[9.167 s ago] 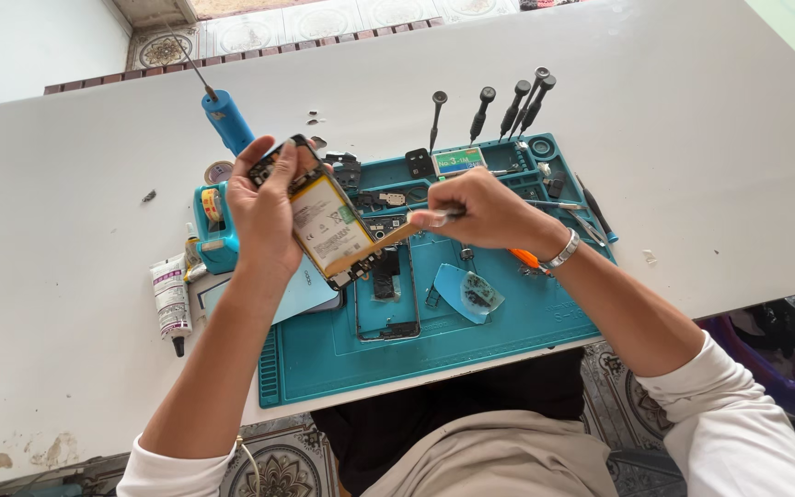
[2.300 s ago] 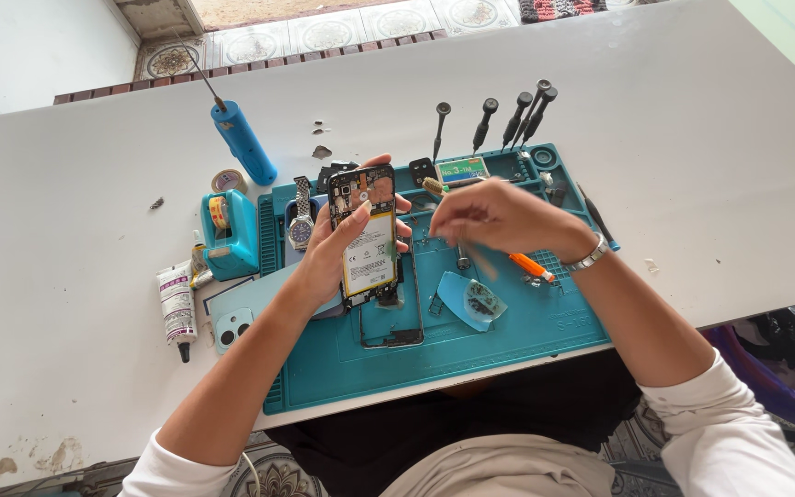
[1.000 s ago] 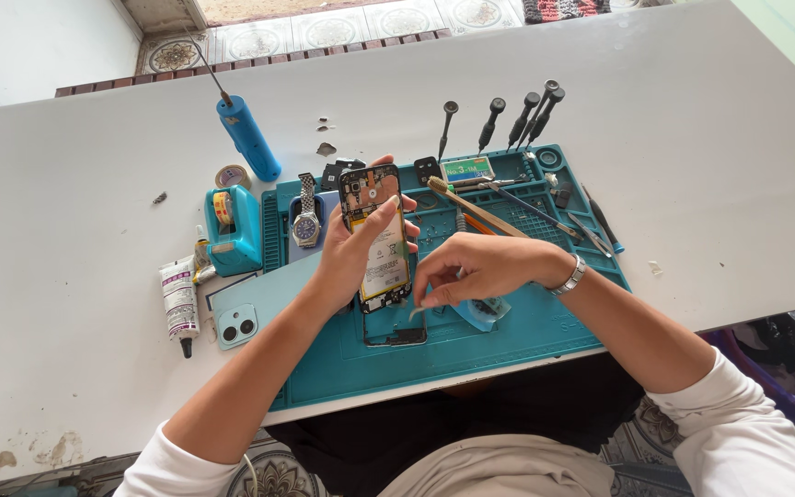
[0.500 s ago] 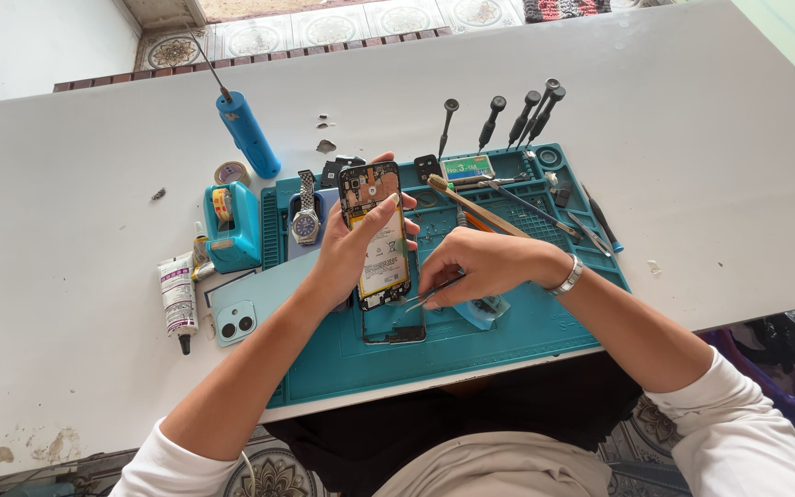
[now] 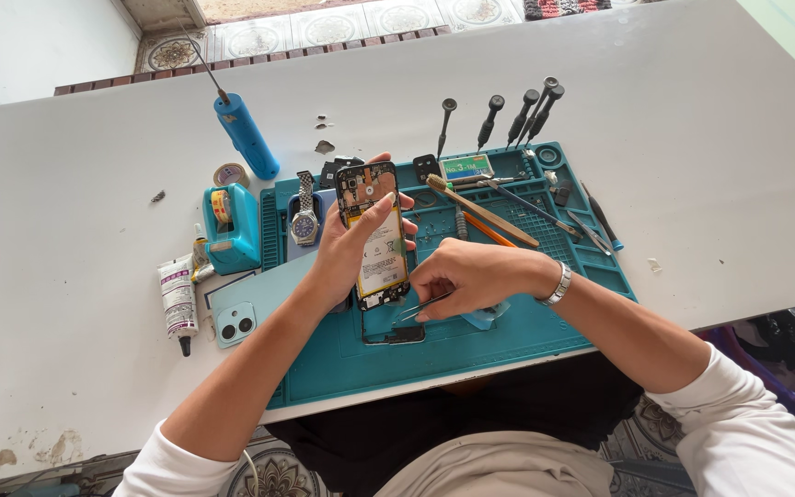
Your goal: The person pries open the back cover of a smartphone using a blue pry tool, then works the opened phone with their hands to detach internal components. They use a metal pry tool and a wooden stick to lift and loosen the battery and internal parts from the phone frame on a repair mat.
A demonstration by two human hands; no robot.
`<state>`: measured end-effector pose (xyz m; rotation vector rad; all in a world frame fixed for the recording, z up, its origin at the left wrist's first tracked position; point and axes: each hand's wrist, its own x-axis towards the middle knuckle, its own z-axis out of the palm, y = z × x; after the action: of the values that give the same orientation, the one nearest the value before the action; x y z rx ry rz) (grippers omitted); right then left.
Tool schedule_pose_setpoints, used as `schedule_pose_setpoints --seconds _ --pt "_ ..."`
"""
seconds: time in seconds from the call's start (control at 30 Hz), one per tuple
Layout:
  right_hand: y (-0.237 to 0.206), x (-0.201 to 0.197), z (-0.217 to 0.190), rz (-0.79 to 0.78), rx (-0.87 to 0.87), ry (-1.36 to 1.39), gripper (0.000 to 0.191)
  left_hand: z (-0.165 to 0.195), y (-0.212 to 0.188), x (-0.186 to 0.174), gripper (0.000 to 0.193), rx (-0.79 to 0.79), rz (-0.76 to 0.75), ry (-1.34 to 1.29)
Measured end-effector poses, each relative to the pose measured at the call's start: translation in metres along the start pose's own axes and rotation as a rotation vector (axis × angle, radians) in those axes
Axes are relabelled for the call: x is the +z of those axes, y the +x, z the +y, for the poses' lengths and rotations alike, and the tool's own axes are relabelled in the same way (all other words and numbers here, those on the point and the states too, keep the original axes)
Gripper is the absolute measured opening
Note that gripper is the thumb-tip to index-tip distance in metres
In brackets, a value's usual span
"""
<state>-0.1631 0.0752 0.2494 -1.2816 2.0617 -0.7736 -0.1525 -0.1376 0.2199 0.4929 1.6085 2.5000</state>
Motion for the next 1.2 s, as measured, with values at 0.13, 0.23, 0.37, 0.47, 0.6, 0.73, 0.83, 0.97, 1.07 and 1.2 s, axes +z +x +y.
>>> schedule_pose_setpoints --seconds 0.13,0.23,0.37,0.47,0.6,0.73,0.83,0.97,1.07,1.2 --pt "0.0011 0.0018 -0.0004 -0.001 -0.033 -0.013 0.032 0.0011 -0.0011 0.0004 0.067 -0.010 0.009 -0.012" --pt "0.0015 0.0035 -0.0016 0.006 -0.022 -0.046 0.035 0.0018 -0.0016 -0.0001 0.067 -0.009 0.006 -0.010" --pt "0.0023 0.0032 -0.0038 0.004 0.026 -0.055 0.034 0.0014 -0.0014 -0.0011 0.066 -0.001 0.004 -0.017" --pt "0.0033 0.0029 -0.0054 -0.002 0.063 -0.056 0.034 0.0008 -0.0013 -0.0015 0.066 0.012 -0.002 -0.013" --pt "0.0037 0.0028 -0.0071 -0.004 0.091 -0.073 0.035 0.0012 -0.0026 -0.0007 0.066 0.003 0.026 0.027" --pt "0.0042 0.0035 -0.0070 -0.003 0.077 -0.074 0.036 0.0015 -0.0020 -0.0001 0.066 -0.005 0.028 0.057" --pt "0.0036 0.0046 -0.0062 -0.001 0.067 -0.074 0.037 0.0008 -0.0009 -0.0009 0.066 0.015 -0.004 0.006" --pt "0.0034 0.0042 -0.0051 0.001 0.069 -0.078 0.037 -0.0007 -0.0018 -0.0020 0.067 0.002 -0.003 -0.024" --pt "0.0026 0.0025 -0.0041 0.016 0.048 -0.084 0.036 -0.0010 -0.0012 -0.0021 0.067 0.001 -0.004 -0.033" --pt "0.0015 0.0014 -0.0038 0.037 0.027 -0.073 0.036 0.0000 -0.0007 -0.0013 0.067 0.004 0.000 -0.005"
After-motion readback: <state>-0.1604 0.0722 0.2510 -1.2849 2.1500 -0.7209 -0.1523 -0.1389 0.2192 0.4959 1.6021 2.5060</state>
